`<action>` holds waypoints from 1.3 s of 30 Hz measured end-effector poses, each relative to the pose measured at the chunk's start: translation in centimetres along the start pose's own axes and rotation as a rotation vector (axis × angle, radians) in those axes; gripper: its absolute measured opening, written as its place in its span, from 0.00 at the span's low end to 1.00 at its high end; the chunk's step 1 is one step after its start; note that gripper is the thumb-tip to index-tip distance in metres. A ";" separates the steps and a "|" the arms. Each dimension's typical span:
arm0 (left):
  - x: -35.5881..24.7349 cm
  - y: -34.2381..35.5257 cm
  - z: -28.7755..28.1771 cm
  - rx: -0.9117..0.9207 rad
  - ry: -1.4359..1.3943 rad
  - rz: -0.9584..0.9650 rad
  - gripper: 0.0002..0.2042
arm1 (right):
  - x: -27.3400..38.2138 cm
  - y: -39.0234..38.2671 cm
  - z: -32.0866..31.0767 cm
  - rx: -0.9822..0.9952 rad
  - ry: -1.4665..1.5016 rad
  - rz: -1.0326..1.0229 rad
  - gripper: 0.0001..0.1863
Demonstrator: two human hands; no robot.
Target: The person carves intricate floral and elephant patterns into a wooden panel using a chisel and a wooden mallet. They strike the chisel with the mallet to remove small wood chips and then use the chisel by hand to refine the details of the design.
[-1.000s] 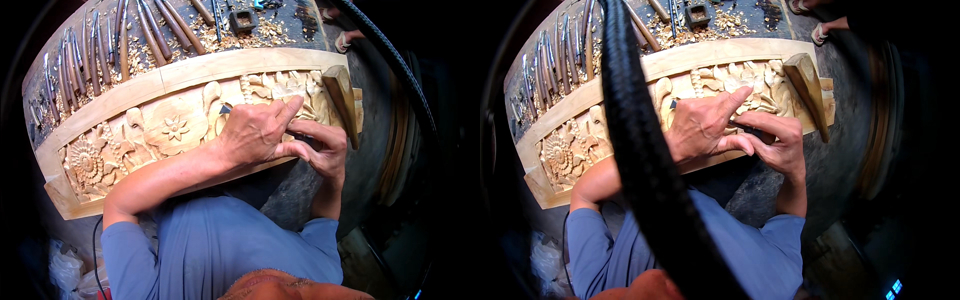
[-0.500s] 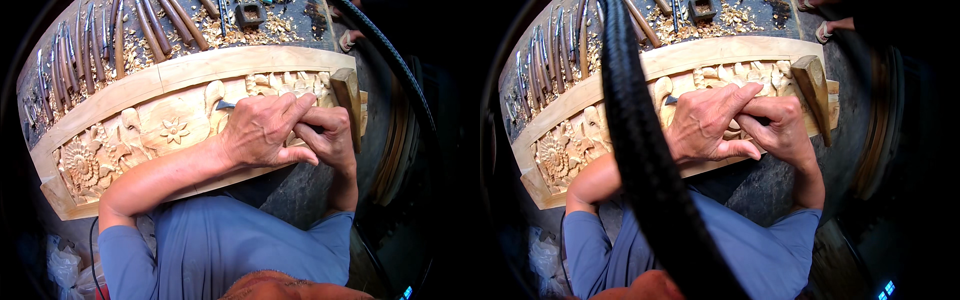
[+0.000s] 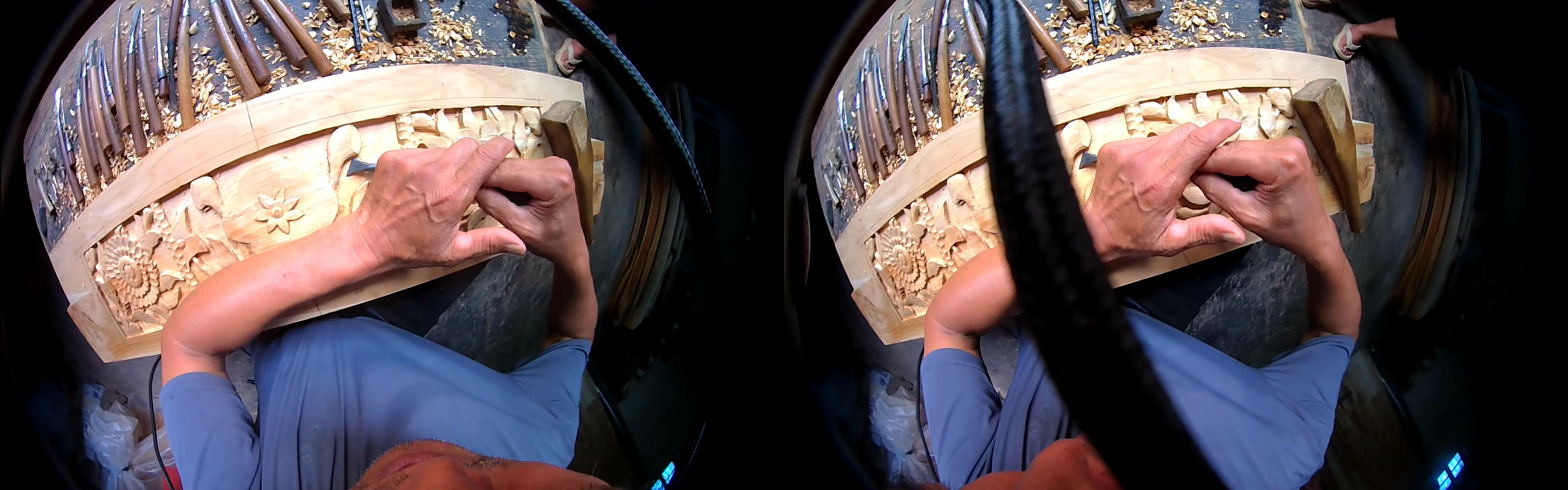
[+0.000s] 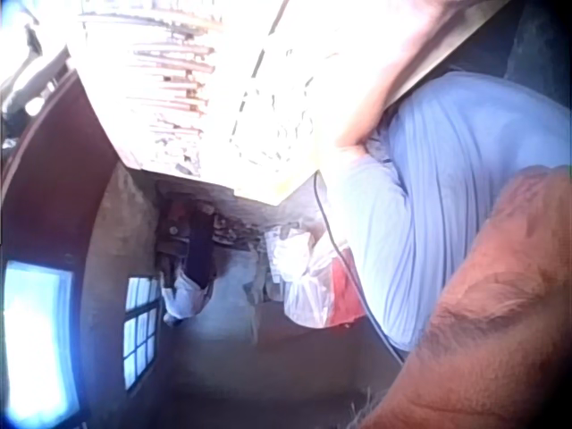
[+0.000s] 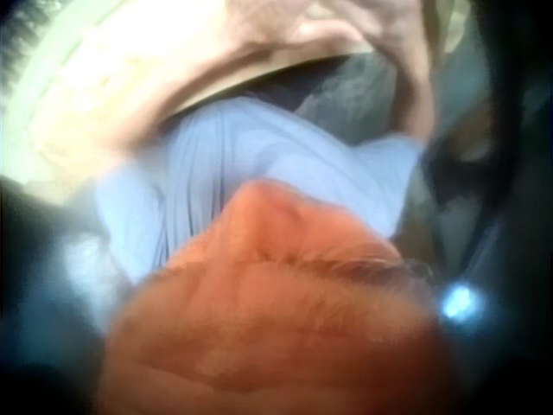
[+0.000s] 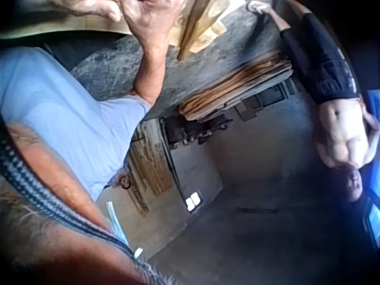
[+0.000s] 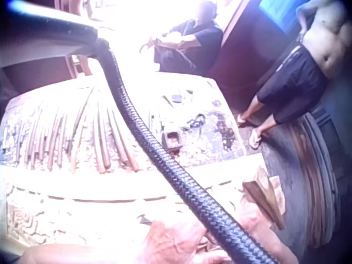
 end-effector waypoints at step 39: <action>-0.3 -0.6 0.1 -0.026 0.126 -0.023 0.53 | 0.3 -0.1 1.3 -0.027 -0.036 -0.068 0.07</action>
Point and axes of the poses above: each hand's wrist, its own y-axis towards the middle knuckle, its own z-axis out of the palm, x = y × z, the point moved 10 cm from there along y, towards the middle knuckle, and after that the axes turned 9 degrees about -y, right-handed, at the moved point
